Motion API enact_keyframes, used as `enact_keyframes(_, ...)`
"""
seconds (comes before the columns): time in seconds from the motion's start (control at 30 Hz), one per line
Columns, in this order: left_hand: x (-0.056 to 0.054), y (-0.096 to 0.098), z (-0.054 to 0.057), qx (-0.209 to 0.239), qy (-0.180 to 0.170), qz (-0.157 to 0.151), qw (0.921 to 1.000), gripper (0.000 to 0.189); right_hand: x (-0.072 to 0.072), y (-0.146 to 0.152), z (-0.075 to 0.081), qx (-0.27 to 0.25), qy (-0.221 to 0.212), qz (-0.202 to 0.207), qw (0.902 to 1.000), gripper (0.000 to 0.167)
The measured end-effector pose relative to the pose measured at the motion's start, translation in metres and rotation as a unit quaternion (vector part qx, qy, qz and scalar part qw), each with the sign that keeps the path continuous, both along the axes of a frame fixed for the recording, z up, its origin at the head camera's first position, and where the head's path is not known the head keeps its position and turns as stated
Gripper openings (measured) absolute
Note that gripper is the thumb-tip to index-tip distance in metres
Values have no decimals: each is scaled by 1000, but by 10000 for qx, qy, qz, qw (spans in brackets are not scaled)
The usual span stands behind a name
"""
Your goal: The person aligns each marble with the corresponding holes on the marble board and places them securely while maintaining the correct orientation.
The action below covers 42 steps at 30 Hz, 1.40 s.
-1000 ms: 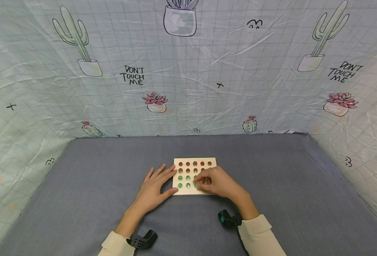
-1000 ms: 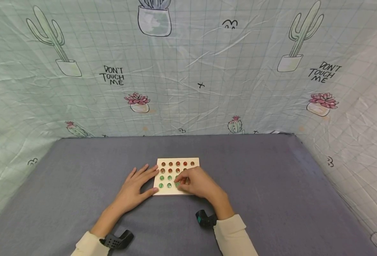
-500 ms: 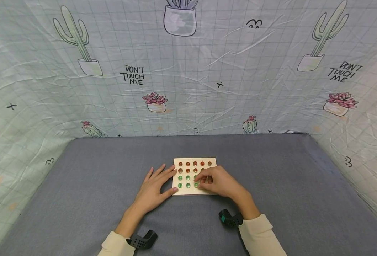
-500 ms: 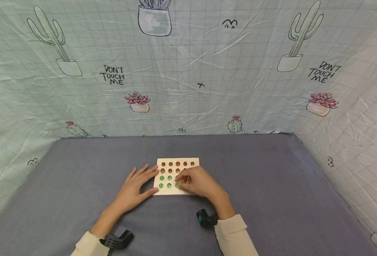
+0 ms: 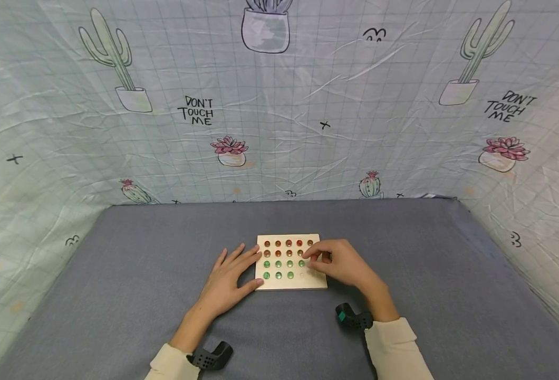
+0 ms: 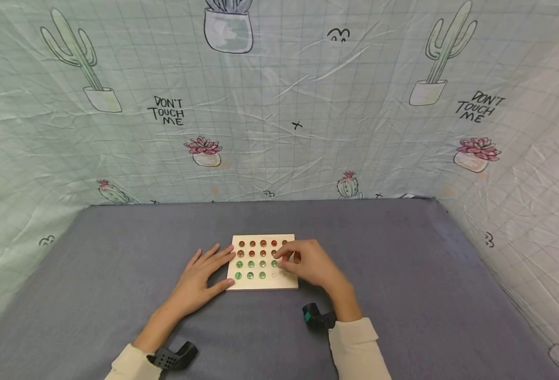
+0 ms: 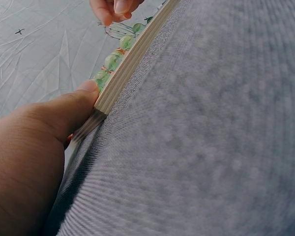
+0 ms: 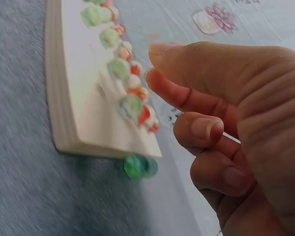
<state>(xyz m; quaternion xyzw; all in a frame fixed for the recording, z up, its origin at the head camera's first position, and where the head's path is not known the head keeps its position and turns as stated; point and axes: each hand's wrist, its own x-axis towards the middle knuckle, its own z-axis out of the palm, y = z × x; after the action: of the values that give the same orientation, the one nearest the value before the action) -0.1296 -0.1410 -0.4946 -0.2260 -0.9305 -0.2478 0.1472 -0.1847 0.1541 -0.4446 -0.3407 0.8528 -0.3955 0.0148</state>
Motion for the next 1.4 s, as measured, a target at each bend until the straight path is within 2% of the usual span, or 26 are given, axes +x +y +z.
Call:
enact_keyframes(0.33, 0, -1, -1, -10, 34, 7, 10000, 64, -4, 23, 0, -59, -212, -561, 9982, 12)
enact_keyframes(0.6, -2, -2, 1, -36, -29, 3, 10000, 64, -8, 35, -3, 9, -317, -776, 9965, 12)
enact_keyframes(0.87, -4, -3, 2, 17, -19, -43, 10000, 63, -13, 38, -12, 97, -503, -845, 9951, 14)
enact_keyframes(1.4, -10, -7, 6, 41, -86, -103, 9999, 63, -16, 36, -18, 52, -880, -642, 9940, 15)
